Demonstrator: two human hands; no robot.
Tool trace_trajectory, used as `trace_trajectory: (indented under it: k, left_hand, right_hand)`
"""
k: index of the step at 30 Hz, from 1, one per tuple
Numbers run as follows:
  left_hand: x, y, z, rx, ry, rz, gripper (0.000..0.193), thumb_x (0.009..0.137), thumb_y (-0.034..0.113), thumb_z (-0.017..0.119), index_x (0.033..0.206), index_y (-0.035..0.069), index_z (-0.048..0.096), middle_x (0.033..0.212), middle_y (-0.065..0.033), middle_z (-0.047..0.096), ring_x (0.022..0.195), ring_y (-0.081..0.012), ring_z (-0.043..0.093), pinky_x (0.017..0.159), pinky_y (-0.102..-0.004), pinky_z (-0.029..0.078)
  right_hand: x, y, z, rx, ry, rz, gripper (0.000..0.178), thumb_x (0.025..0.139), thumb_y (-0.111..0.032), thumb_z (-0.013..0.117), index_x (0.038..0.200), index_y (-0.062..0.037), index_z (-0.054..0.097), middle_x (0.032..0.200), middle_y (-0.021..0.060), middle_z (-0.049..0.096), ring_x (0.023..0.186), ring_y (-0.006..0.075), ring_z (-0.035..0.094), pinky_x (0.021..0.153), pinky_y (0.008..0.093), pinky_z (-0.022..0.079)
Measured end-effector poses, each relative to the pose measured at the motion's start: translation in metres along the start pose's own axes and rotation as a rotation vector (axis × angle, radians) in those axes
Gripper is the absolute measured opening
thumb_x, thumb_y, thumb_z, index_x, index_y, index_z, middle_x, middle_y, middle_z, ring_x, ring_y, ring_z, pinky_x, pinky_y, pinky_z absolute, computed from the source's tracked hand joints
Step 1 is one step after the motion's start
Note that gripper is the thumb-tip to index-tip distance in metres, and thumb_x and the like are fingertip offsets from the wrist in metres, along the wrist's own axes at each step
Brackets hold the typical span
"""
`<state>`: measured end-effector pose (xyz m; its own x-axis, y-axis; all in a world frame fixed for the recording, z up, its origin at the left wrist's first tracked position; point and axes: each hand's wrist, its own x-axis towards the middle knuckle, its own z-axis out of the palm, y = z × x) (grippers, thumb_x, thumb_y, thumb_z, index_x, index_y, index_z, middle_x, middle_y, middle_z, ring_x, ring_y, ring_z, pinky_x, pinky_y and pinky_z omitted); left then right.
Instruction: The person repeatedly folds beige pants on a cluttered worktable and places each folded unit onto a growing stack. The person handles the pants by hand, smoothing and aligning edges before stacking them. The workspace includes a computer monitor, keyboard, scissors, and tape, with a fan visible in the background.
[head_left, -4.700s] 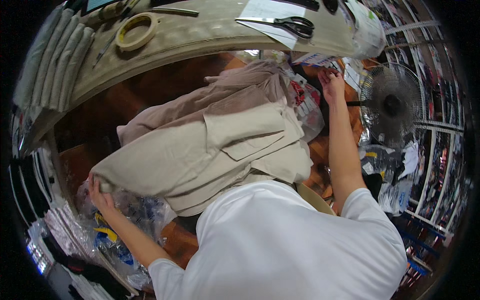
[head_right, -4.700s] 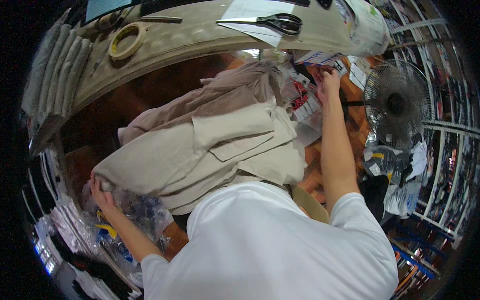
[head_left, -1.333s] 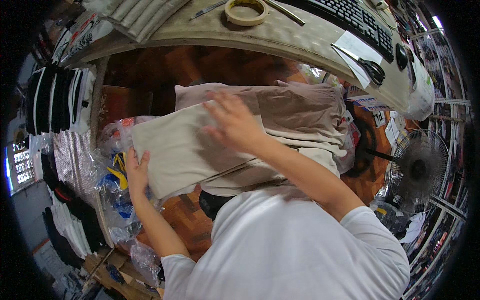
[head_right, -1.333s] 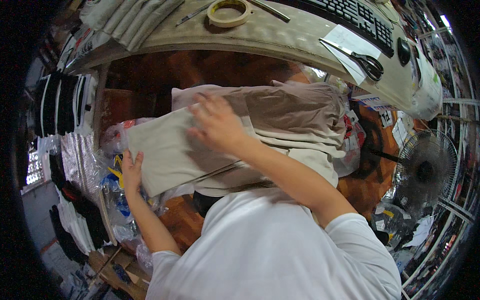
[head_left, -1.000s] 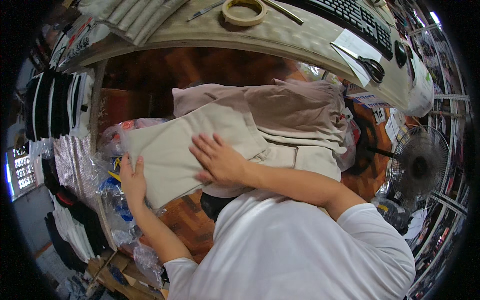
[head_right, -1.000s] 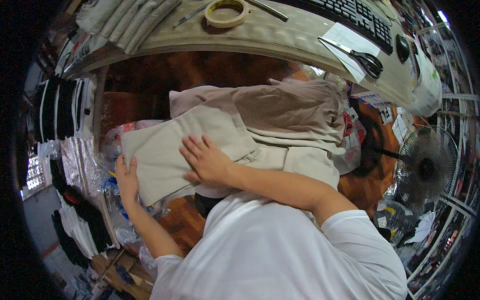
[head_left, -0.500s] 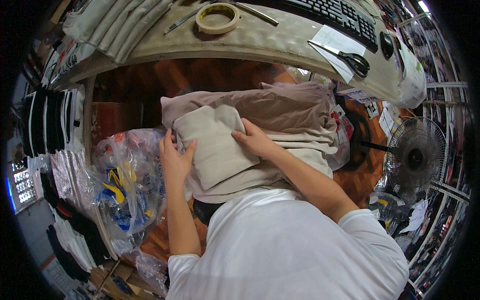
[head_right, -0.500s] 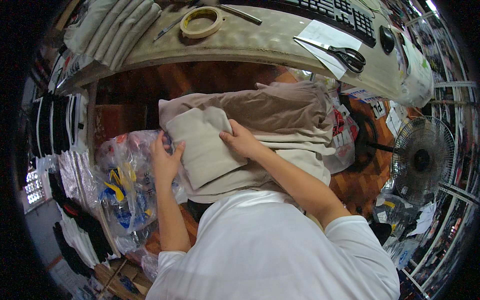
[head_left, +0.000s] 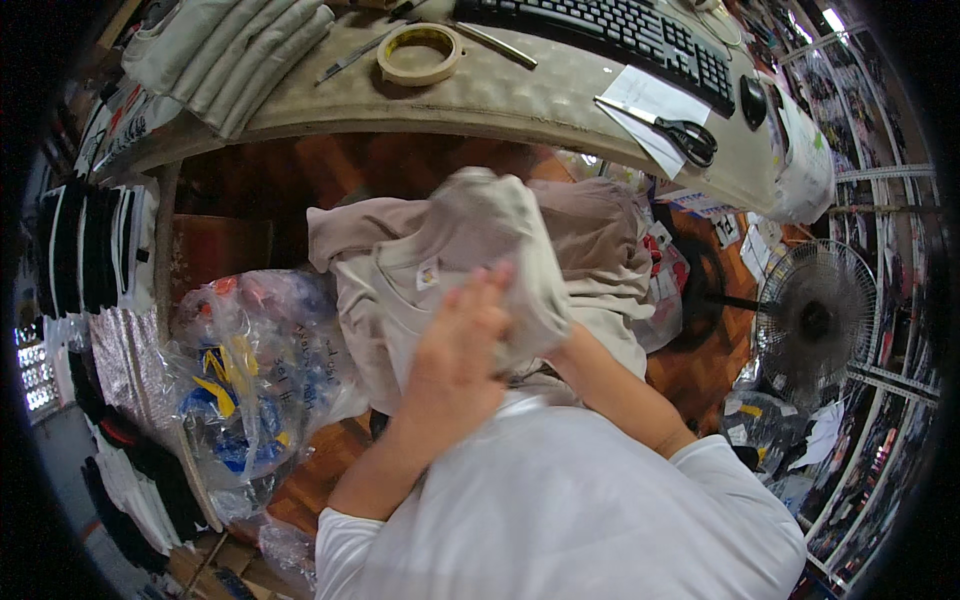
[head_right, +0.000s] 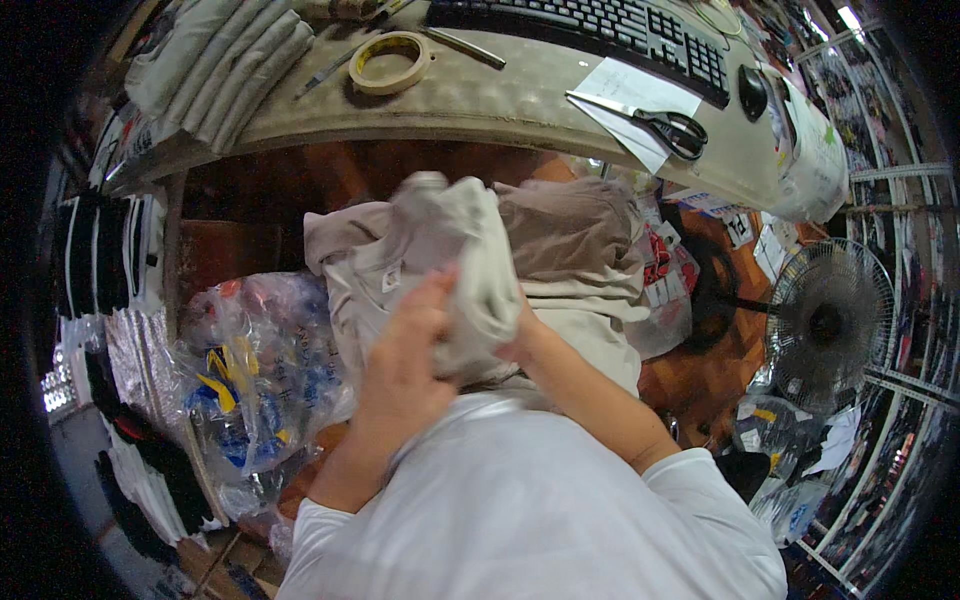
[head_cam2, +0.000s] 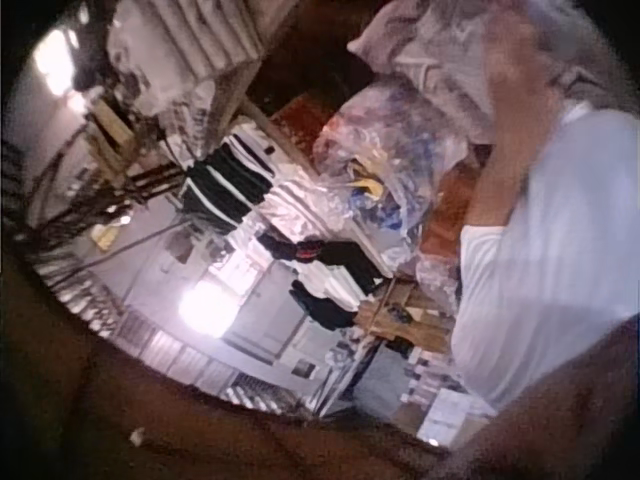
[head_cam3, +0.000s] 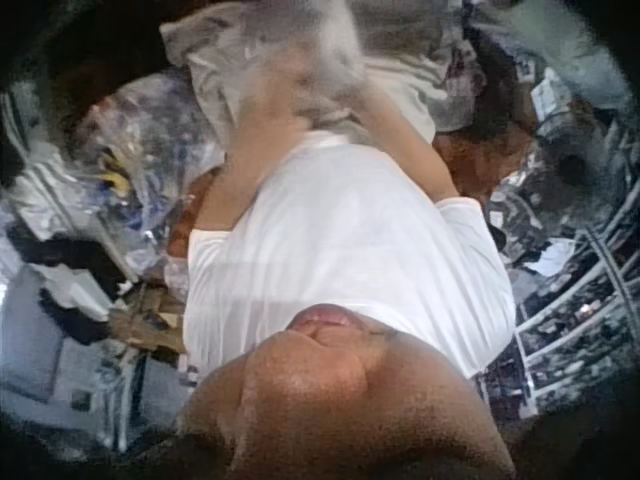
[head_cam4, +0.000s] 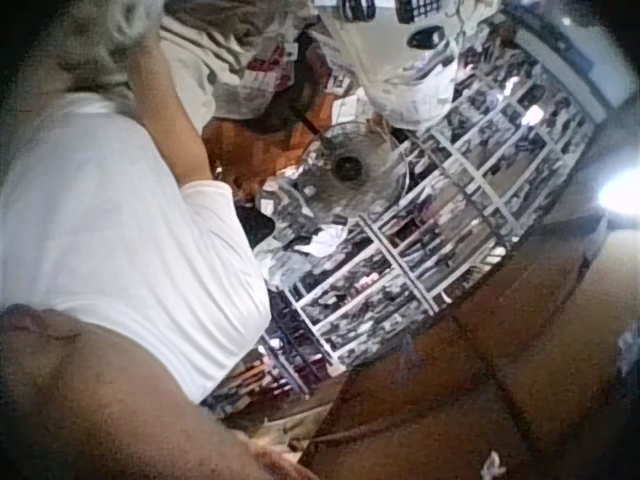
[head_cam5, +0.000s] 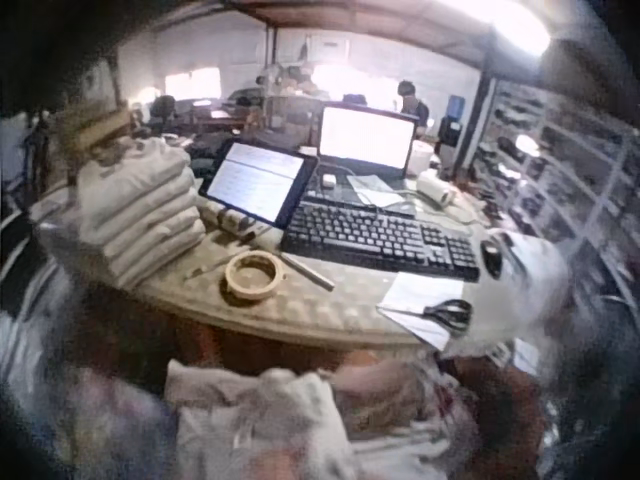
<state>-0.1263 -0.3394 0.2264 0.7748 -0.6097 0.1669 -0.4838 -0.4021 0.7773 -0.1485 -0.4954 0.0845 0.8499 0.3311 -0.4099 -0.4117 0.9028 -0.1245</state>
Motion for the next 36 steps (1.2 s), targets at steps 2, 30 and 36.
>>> trace_trajectory:
  k: [2, 30, 36]
  left_hand:
    - [0.004, 0.01, 0.026, 0.177, -0.04, 0.072, 0.04, 0.066, -0.001, 0.062, 0.102, 0.001, 0.046, 0.137, -0.0228, 0.041, 0.126, -0.0401, 0.04, 0.103, -0.0468, 0.034]
    - [0.128, -0.004, -0.267, 0.169, 1.14, 0.309, 0.09, 0.068, 0.019, 0.081, 0.137, -0.002, 0.028, 0.134, -0.0189, 0.041, 0.121, -0.0297, 0.044, 0.102, -0.0404, 0.034]
    - [0.213, -0.145, -0.377, 0.169, 1.189, 0.009, 0.086, 0.064, 0.017, 0.08, 0.134, -0.001, 0.033, 0.131, -0.0184, 0.045, 0.118, -0.0308, 0.047, 0.097, -0.038, 0.039]
  right_hand:
    - [-0.009, -0.001, 0.009, 0.145, -0.043, 0.023, 0.049, 0.094, -0.027, 0.051, 0.134, -0.0038, 0.037, 0.121, 0.0108, 0.054, 0.105, 0.0198, 0.055, 0.091, 0.0309, 0.047]
    - [-0.05, -0.1, 0.171, -0.365, -0.821, -0.346, 0.081, 0.088, -0.069, 0.026, 0.149, -0.0194, 0.006, 0.15, 0.0224, 0.013, 0.135, 0.0425, 0.024, 0.107, 0.0581, 0.021]
    - [-0.087, -0.11, 0.11, -0.366, -0.498, -0.521, 0.076, 0.09, -0.065, 0.028, 0.146, -0.0148, 0.021, 0.145, 0.0257, 0.026, 0.131, 0.0429, 0.031, 0.105, 0.0544, 0.028]
